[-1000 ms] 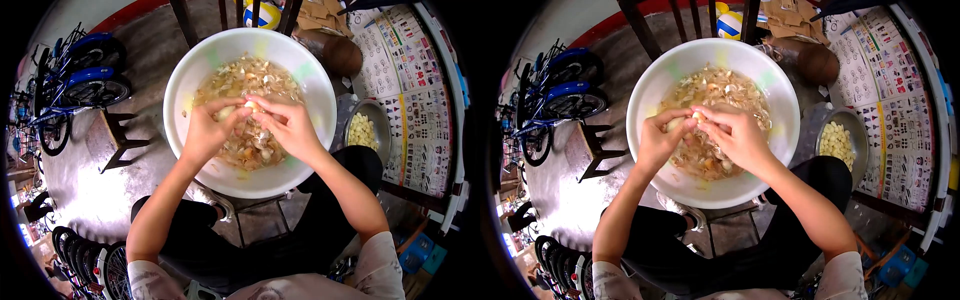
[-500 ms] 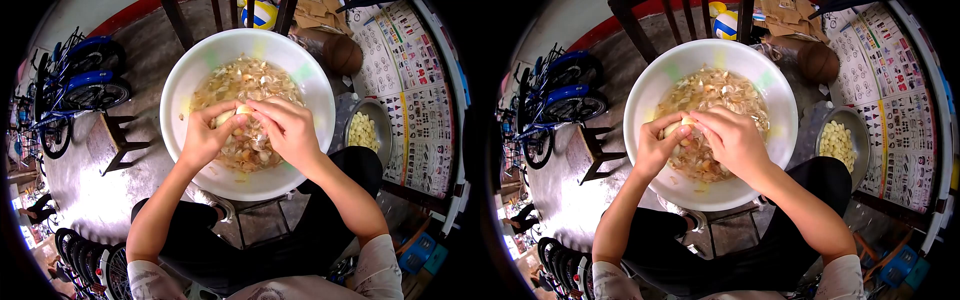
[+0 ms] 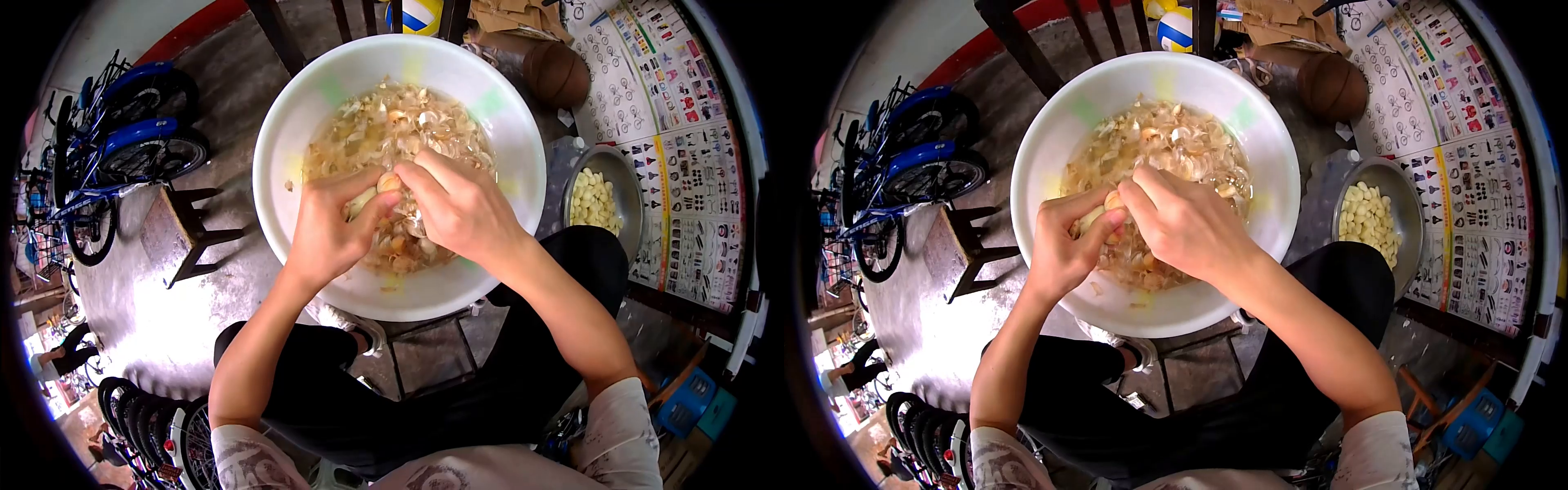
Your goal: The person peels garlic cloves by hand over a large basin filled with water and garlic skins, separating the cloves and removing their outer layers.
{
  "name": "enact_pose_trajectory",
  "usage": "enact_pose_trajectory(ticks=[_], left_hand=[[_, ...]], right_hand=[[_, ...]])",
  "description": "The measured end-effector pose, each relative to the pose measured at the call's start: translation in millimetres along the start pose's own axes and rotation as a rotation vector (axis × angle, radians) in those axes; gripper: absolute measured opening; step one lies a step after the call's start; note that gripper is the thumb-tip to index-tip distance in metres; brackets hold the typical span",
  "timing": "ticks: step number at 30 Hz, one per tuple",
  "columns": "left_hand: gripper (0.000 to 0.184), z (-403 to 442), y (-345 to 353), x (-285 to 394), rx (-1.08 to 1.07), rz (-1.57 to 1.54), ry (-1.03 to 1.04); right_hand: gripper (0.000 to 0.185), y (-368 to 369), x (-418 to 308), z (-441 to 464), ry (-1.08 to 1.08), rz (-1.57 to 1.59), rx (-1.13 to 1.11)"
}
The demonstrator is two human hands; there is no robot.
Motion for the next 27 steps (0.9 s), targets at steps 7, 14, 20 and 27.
enact_pose_trajectory(ticks=[7,14,20,27], left_hand=[[0.022,-0.3,0.3,-0.7,-0.138,-0.178,-0.068],[0.022,-3.6,-1.4,-2.7,-0.22,-0.521,-0.317],[0.024,-1.1,-1.9,-5.1,-0.244,-0.454,-0.273],[0.017,2.7,-2.1,3.1,-0.138,-0.138,-0.1]], right_hand=[[0.014,5.9,3.5,-0.9,0.058,0.109,0.06],[0.012,5.1,20.9,-1.1,0.632,1.024,0.082],[0.016,1.7,17.6,-3.2,0.722,1.064,0.065],[0.018,13.4,19.1,-16.5,0.983,1.33,0.152]])
Point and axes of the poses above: each hand's wrist, its own z-axis towards the middle knuckle, its own y-axis out of the palm, x = y × z, the point moved 4 cm from there along z, towards the middle knuckle, and after that the axes turned 9 degrees about z, right-handed, at the moved point
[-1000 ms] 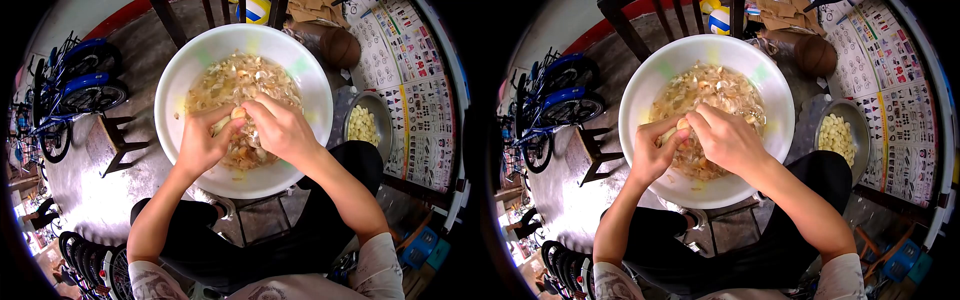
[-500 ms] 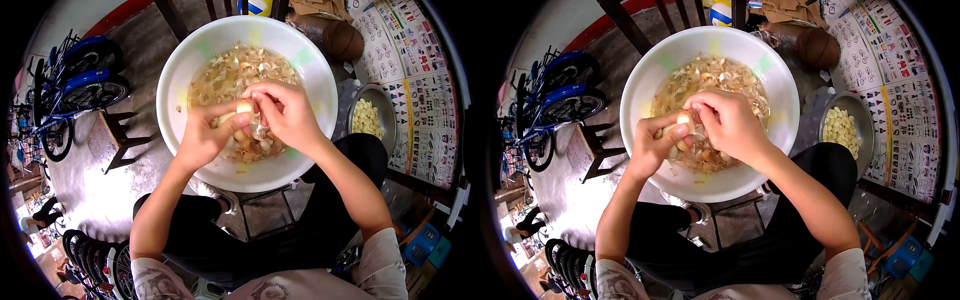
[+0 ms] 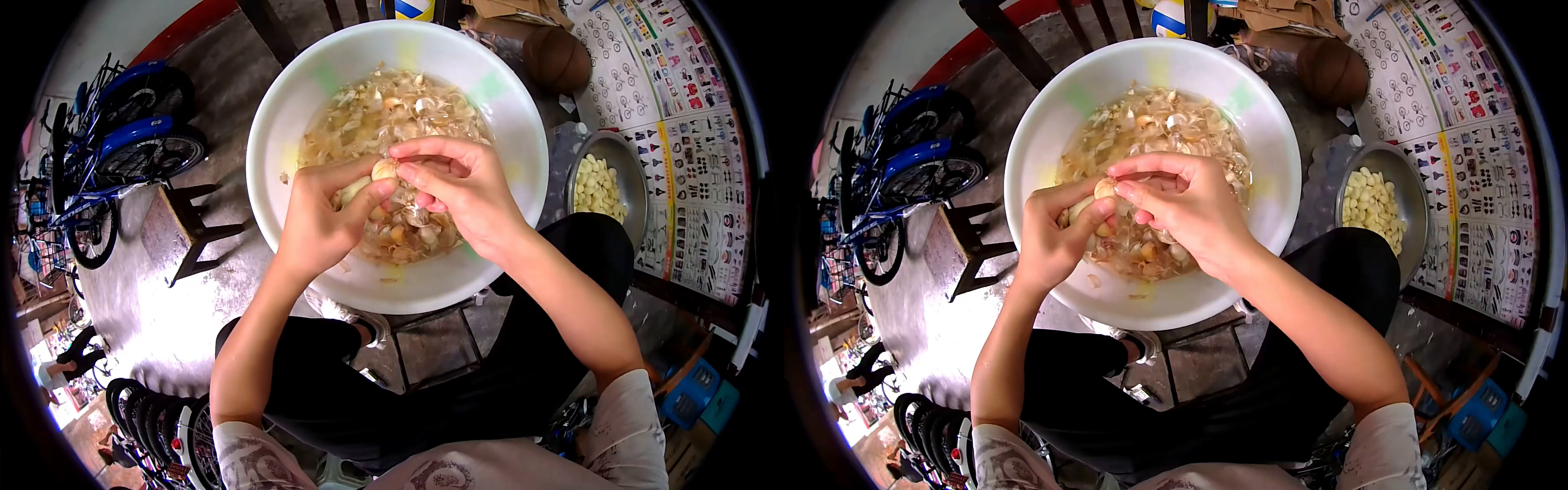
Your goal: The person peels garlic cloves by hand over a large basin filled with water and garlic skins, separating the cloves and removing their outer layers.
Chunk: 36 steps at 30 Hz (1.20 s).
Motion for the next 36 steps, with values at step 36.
enact_pose_trajectory(ticks=[36], left_hand=[[0.023,-3.3,11.2,-11.3,-0.138,-0.46,-0.173]], right_hand=[[0.02,11.3,-19.2,-9.8,-0.21,-0.051,-0.04]])
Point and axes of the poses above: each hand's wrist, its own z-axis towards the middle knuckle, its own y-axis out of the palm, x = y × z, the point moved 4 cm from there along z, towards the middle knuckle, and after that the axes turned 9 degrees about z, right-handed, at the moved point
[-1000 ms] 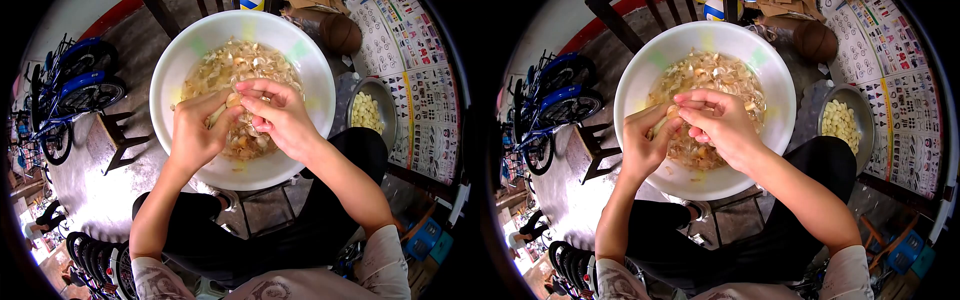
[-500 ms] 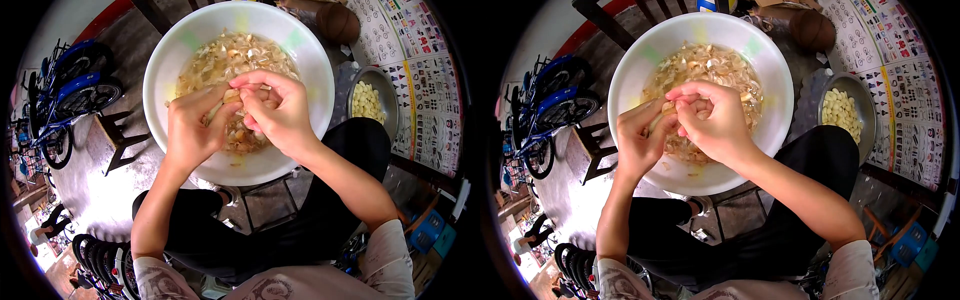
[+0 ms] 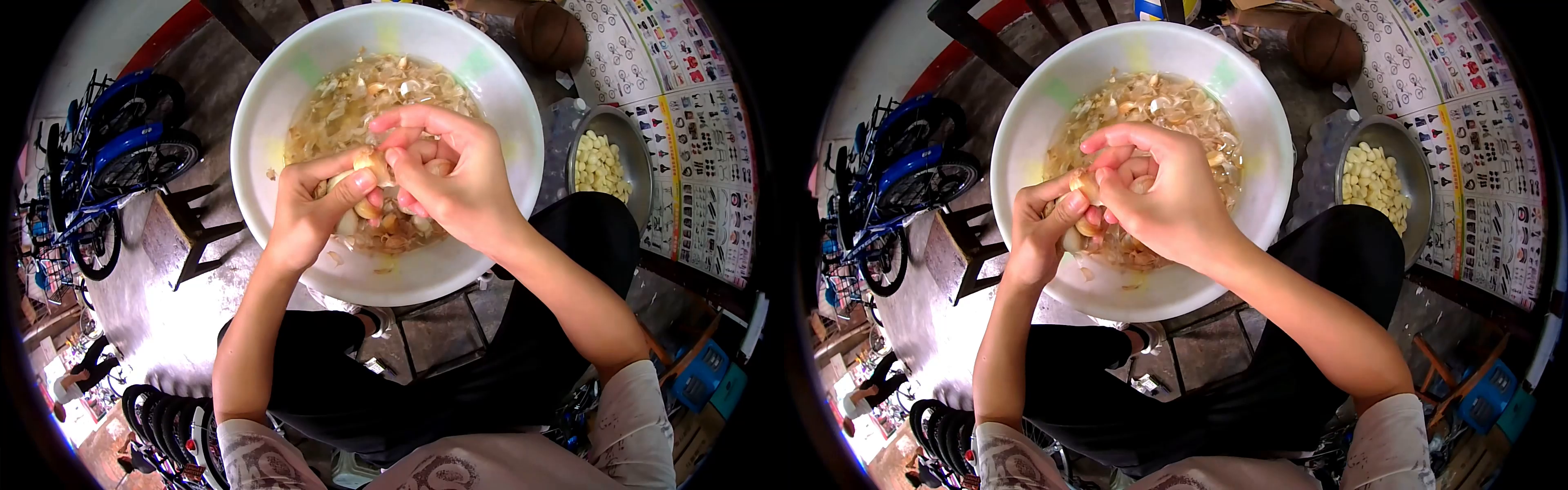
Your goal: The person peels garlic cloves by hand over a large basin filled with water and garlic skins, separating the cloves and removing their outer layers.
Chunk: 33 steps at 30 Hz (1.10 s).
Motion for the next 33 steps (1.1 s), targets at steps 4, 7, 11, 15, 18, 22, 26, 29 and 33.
enact_pose_trajectory(ticks=[4,7,11,15,18,22,26,29,33], left_hand=[[0.03,6.0,-7.3,-1.6,0.121,-0.253,0.09],[0.032,5.3,-12.6,0.3,0.114,-0.309,0.132],[0.036,5.8,-9.2,2.6,0.097,-0.21,0.08],[0.034,6.0,-8.2,0.7,0.05,-0.241,0.047],[0.033,5.1,-4.3,1.2,0.037,-0.201,0.025],[0.029,4.6,-3.6,-1.5,0.048,-0.104,-0.014],[0.023,5.3,-1.6,0.8,0.133,0.13,-0.001],[0.019,2.9,2.4,12.3,0.242,0.464,0.175],[0.021,0.9,9.2,15.6,0.332,0.7,0.443]], right_hand=[[0.024,-3.4,1.3,-3.5,0.035,0.021,0.014],[0.02,-10.5,-4.2,-2.8,0.009,-0.059,0.04],[0.014,-21.1,-5.9,5.8,-0.264,-0.484,0.01],[0.01,-14.1,-20.1,4.7,-0.627,-0.858,0.009],[0.012,-10.2,-20.7,5.6,-0.813,-1.013,0.019],[0.014,-3.6,-25.2,2.5,-0.734,-0.926,-0.012],[0.01,-3.6,-16.3,4.0,-0.482,-0.681,-0.044],[0.008,-5.0,-8.7,3.6,-0.403,-0.514,0.016],[0.008,-4.8,-3.3,3.1,-0.298,-0.456,0.039]])
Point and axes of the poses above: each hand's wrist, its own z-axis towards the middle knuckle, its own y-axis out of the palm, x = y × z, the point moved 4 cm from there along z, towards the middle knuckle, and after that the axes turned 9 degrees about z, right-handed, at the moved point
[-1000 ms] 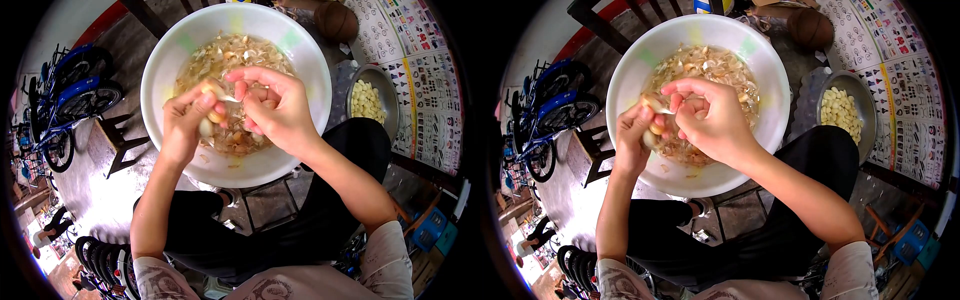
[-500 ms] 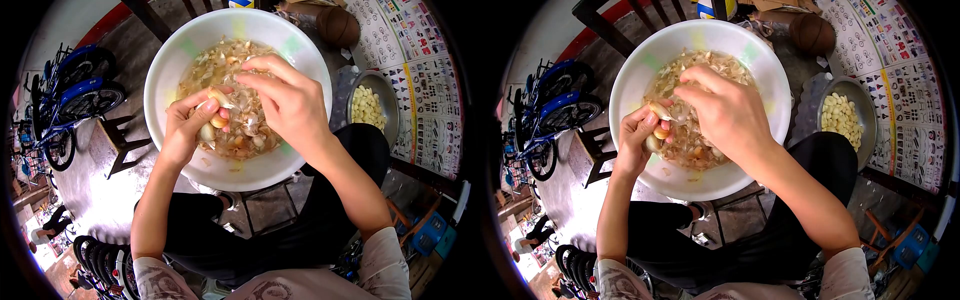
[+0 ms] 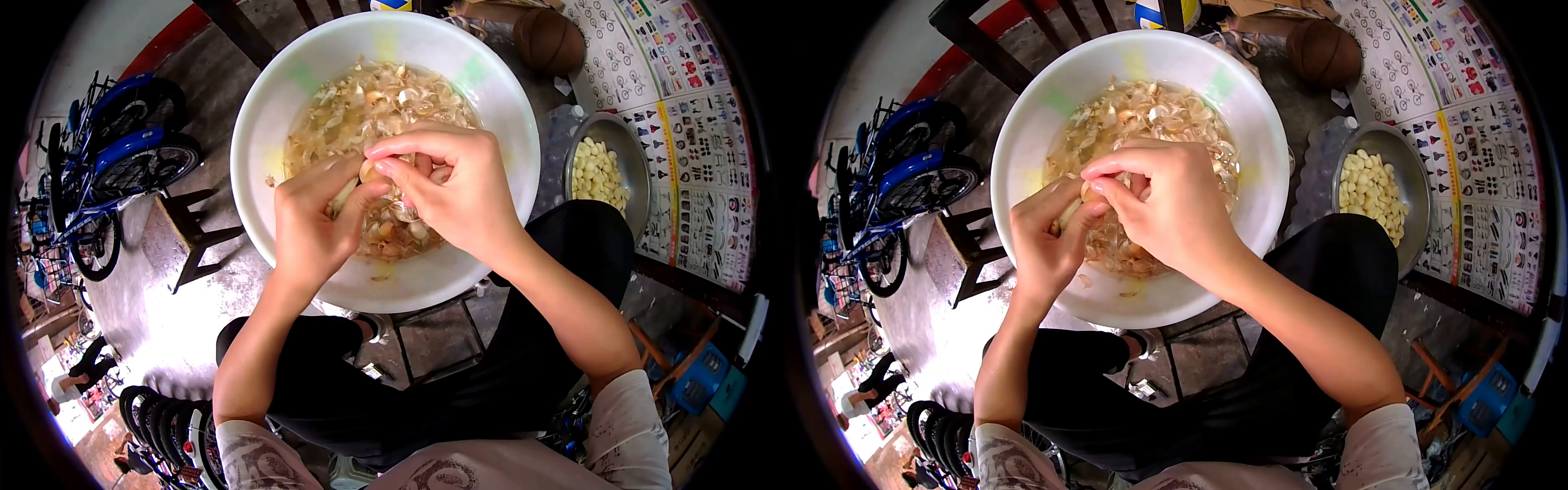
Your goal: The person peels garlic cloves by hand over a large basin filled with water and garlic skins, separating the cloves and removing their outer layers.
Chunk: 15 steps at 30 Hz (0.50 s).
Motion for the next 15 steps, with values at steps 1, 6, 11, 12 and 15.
enact_pose_trajectory(ticks=[1,6,11,12,15], left_hand=[[0.023,-0.8,0.5,0.8,0.012,0.024,0.005],[0.024,-1.9,-1.0,2.3,0.031,0.107,0.015],[0.022,-0.2,-4.4,5.4,0.016,0.141,0.051],[0.022,0.1,-5.3,5.8,0.016,0.141,0.05],[0.021,0.3,-4.7,2.1,-0.053,0.061,-0.003]], right_hand=[[0.009,0.3,0.2,-0.8,-0.025,-0.026,0.009],[0.011,4.1,-3.2,-1.4,-0.23,-0.185,-0.005],[0.012,7.8,-5.3,-3.7,-0.308,-0.256,-0.044],[0.012,8.3,-5.2,-4.3,-0.299,-0.253,-0.053],[0.012,6.7,-6.3,-3.3,-0.291,-0.233,-0.073]])
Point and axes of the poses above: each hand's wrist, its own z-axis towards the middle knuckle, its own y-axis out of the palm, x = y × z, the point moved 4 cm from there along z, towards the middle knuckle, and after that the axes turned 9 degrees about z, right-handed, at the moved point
